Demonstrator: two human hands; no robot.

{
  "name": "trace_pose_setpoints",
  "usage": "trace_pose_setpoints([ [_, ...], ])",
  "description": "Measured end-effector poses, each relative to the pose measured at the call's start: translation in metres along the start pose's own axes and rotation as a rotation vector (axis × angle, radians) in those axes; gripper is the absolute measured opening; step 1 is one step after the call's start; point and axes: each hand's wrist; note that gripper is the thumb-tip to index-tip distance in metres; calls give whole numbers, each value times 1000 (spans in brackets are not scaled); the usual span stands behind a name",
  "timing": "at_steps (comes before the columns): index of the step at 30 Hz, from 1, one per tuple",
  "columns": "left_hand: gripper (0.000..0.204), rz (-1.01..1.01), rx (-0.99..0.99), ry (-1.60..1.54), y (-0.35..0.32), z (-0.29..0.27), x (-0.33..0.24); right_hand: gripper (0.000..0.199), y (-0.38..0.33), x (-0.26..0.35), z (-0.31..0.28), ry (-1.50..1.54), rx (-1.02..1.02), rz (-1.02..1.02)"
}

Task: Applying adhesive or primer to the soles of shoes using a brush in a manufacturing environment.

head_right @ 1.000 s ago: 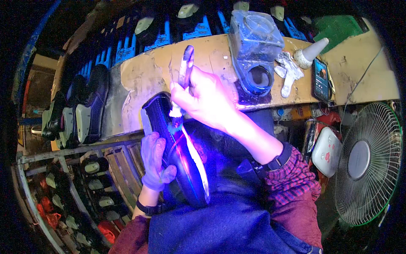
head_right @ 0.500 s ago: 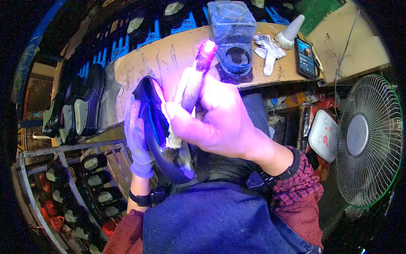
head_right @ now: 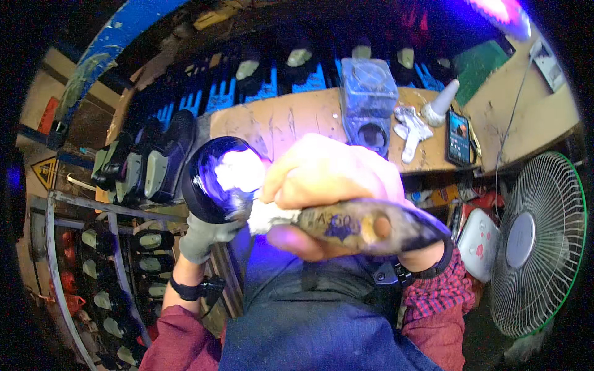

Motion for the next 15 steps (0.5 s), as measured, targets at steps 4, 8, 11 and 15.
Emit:
trace_pose_setpoints([
  [4, 71, -99, 396, 378, 0, -13, -30, 14, -11, -24, -4, -21, -13, 236],
  [8, 88, -310, 329, -263, -22, 0, -9, 5, 8, -25, 8, 292, -382, 288],
  [11, 91, -253, 373, -243, -23, 4, -7, 10, 21, -44, 11, 102, -367, 212],
  [15, 89, -462, 422, -333, -15, 1, -3, 14, 7, -60, 14, 65, -287, 279],
])
Point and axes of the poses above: each hand's wrist, its own y-axis towards the middle knuckle, its own z-axis out of the palm, x = y × z, and after that the axes turned 4 degrees about -x, right-handed
